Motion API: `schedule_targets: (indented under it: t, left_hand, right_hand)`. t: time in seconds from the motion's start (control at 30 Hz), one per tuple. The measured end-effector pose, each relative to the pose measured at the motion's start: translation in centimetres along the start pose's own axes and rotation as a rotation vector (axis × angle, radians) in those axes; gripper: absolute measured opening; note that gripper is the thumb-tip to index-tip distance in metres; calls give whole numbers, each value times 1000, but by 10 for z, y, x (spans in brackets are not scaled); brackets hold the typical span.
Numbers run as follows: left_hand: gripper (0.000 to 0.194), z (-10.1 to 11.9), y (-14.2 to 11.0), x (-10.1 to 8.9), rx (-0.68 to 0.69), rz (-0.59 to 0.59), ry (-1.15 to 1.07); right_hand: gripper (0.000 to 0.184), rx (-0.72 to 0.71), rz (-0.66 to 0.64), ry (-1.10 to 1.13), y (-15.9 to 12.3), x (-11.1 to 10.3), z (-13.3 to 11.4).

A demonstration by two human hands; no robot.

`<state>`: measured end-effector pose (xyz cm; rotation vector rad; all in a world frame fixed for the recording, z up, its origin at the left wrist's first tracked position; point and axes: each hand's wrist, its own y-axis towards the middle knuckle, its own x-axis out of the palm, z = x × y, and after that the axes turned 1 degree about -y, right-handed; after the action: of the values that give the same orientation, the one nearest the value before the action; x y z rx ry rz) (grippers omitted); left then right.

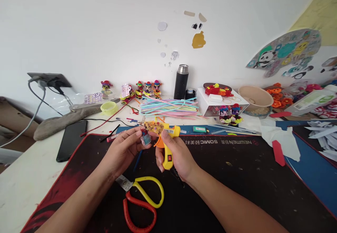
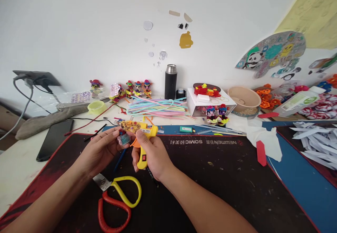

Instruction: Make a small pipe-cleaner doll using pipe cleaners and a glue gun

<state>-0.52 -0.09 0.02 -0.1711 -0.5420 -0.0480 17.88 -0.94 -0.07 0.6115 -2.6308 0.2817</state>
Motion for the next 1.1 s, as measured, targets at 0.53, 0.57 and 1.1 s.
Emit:
schedule_targets:
  t: [0.53,0.57,1.1]
  left_hand:
    - [26,-1,3,-3,2,47,-2]
    - [24,0,4,-5,10,67,10]
    - [12,30,13,-25,263,261,-5]
  right_hand:
    - [78,-19,10,12,0,-1,-5]
    - [79,-35,27,23,0,-2,-8]
    - [75,-27,77,-272,4,-15,-10]
